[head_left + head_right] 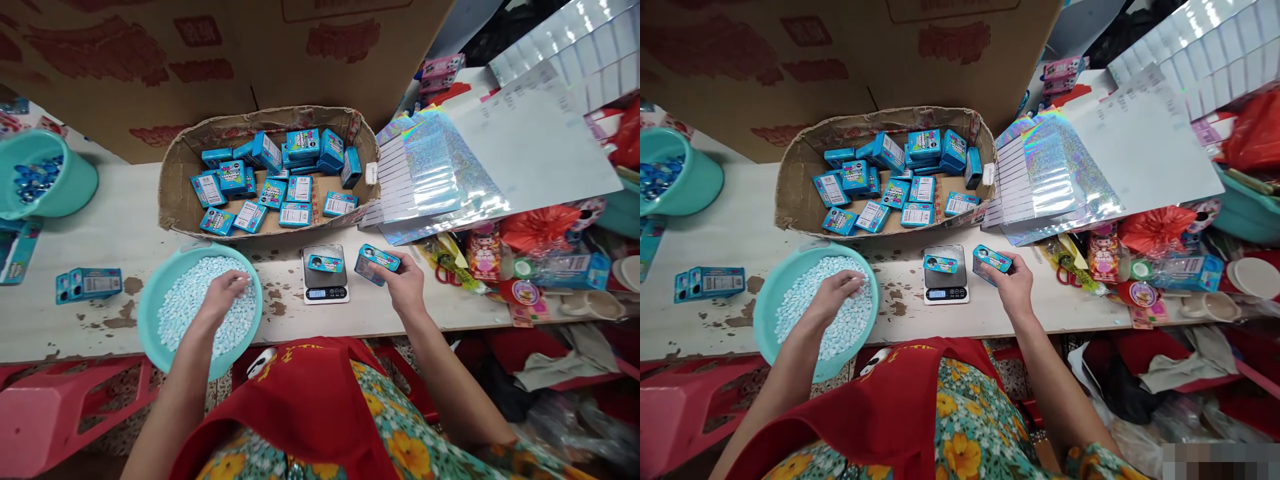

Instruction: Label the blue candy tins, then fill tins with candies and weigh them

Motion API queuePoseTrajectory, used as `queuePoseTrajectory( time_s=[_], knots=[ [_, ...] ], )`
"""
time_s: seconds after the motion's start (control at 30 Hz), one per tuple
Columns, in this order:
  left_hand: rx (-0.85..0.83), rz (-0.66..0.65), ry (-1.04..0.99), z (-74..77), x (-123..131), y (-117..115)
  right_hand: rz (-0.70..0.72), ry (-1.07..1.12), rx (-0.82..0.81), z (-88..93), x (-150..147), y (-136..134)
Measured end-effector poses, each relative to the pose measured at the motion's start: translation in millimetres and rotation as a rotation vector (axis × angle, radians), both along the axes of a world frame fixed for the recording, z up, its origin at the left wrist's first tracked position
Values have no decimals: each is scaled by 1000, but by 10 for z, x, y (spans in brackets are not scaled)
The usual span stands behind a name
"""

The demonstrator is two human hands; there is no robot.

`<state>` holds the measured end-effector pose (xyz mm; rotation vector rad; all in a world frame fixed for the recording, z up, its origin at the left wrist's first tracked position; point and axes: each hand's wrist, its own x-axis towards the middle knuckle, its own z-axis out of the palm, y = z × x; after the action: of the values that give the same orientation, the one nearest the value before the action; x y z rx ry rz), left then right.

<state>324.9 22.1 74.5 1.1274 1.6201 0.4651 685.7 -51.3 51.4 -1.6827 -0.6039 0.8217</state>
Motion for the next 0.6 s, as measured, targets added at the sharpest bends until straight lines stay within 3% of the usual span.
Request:
queuePoseTrajectory(
  time_s=[0.07, 0.13, 0.27, 0.33, 0.43, 0.6],
  knots=[
    [129, -311, 100, 68, 405, 101, 10, 5, 2, -3, -11, 1],
    [293, -537, 189, 107, 810, 178, 16, -1, -7, 6, -15, -5],
    [484, -802, 336, 122, 1365, 232, 11, -5, -28, 42, 15, -32],
    [519, -852, 389, 126, 1463, 237, 5, -2, -30, 48, 41, -45],
    [546, -824, 364, 145, 1455, 262, -10, -3, -29, 24, 69, -55],
    [515, -603, 117, 153, 1334, 330, -10, 2, -22, -36, 64, -29]
  ],
)
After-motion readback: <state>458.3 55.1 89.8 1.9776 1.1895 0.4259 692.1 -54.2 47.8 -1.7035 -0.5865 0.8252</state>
